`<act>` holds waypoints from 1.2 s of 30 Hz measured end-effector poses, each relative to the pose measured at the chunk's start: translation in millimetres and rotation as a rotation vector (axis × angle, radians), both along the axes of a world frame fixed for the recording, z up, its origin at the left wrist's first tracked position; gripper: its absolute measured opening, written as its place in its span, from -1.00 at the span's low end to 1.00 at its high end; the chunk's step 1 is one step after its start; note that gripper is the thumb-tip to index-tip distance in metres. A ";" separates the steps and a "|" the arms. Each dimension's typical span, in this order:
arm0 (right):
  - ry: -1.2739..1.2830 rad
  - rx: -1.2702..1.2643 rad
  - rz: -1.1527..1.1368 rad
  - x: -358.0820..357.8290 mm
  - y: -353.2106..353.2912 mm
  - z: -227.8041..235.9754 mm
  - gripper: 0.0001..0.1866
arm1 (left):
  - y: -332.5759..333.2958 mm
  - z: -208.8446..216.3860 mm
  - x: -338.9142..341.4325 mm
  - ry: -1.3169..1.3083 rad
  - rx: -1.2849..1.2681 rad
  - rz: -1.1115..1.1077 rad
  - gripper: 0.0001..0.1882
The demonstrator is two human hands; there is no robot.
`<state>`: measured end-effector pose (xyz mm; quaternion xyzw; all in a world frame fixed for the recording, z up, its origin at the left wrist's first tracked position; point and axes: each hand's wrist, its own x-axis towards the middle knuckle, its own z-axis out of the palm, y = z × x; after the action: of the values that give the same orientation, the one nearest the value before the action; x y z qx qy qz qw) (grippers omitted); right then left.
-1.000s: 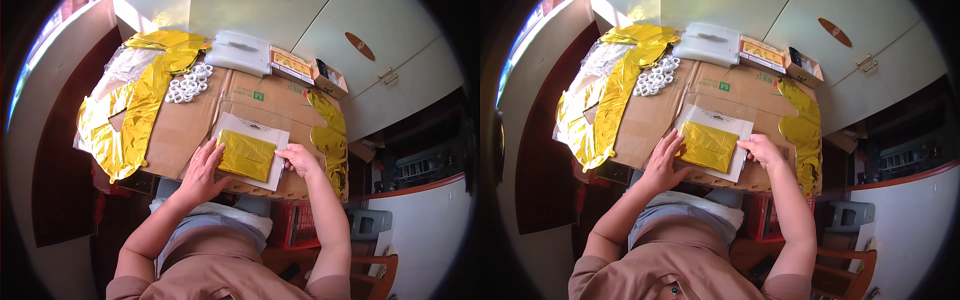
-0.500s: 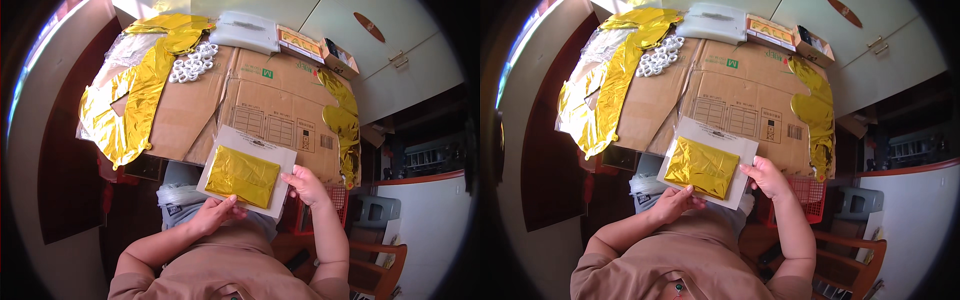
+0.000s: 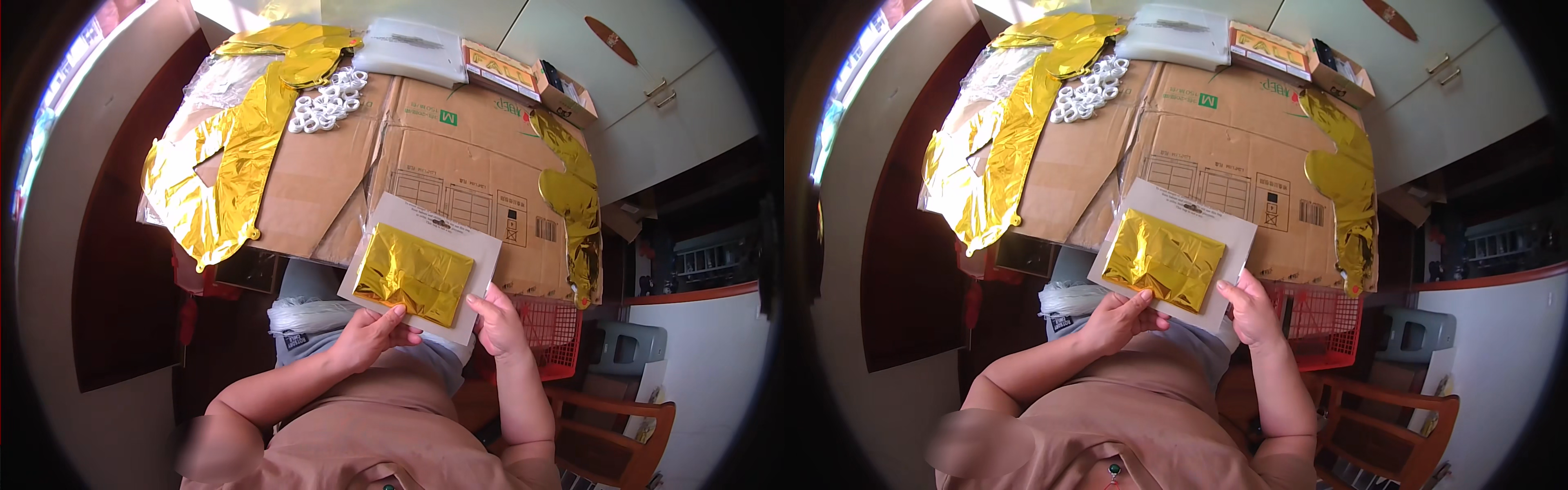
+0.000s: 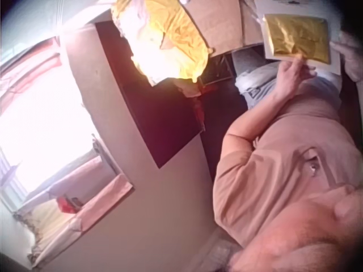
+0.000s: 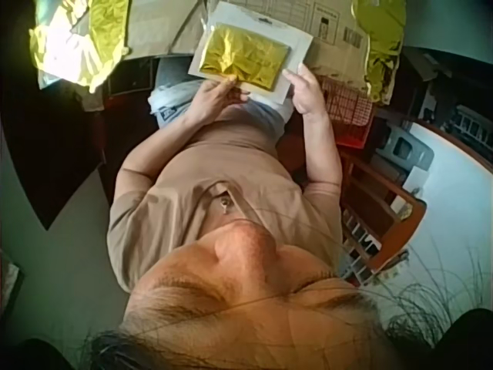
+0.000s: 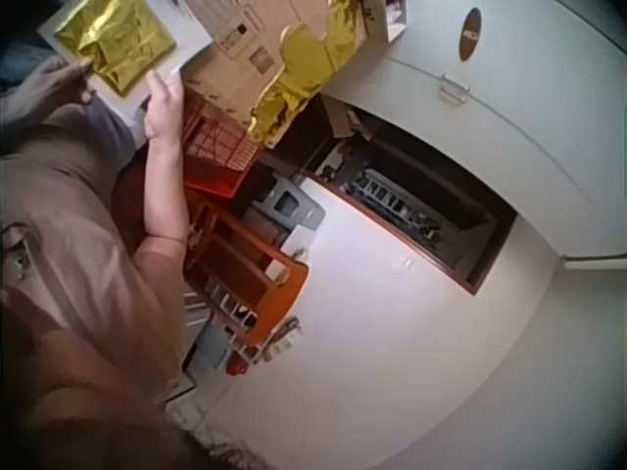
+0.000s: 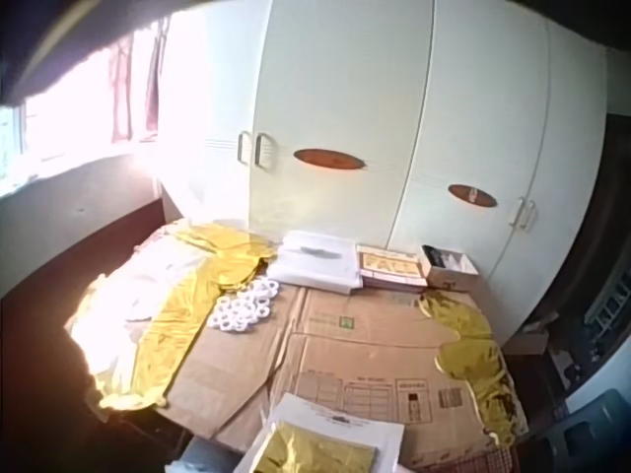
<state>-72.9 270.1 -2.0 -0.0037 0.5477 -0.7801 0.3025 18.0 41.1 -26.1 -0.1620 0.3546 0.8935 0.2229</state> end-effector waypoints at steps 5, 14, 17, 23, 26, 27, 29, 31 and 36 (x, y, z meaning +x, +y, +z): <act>-0.093 0.031 0.003 -0.6 5.9 7.4 -0.57 | 3.1 3.3 1.1 0.001 0.029 0.013 -0.61; 1.047 1.370 -0.097 8.1 -17.4 61.6 -0.58 | 8.0 -3.7 -1.2 -0.002 -0.064 0.051 -0.58; 1.509 1.261 0.070 11.7 -43.2 67.9 -0.58 | 9.8 -1.0 -3.4 0.013 -0.089 0.049 -0.56; 1.740 1.280 0.179 -12.0 -64.4 39.9 -0.77 | 10.9 -1.8 -2.0 0.034 -0.063 0.058 -0.57; 1.812 1.269 0.183 -15.7 -69.6 38.5 -0.90 | 7.4 -1.3 -2.0 0.057 -0.091 0.010 -0.53; 1.808 1.275 0.194 -15.5 -68.8 36.2 -0.89 | 7.2 -2.4 -1.8 0.082 -0.083 -0.002 -0.53; 1.793 1.292 0.206 -16.0 -68.3 35.9 -0.88 | 7.7 -4.9 -2.3 0.132 -0.068 -0.028 -0.52; 1.768 1.309 0.208 -16.7 -68.9 37.0 -0.90 | 8.6 -1.3 -2.9 0.142 -0.047 -0.027 -0.54; 1.788 1.257 0.157 -17.7 -68.5 34.6 -0.88 | 8.3 -3.4 -2.6 0.160 -0.005 -0.016 -0.60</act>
<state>-90.6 201.6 32.6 -0.4483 0.8677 -0.0555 -0.2075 15.4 49.4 -29.4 -0.0879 0.3748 0.9009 0.2005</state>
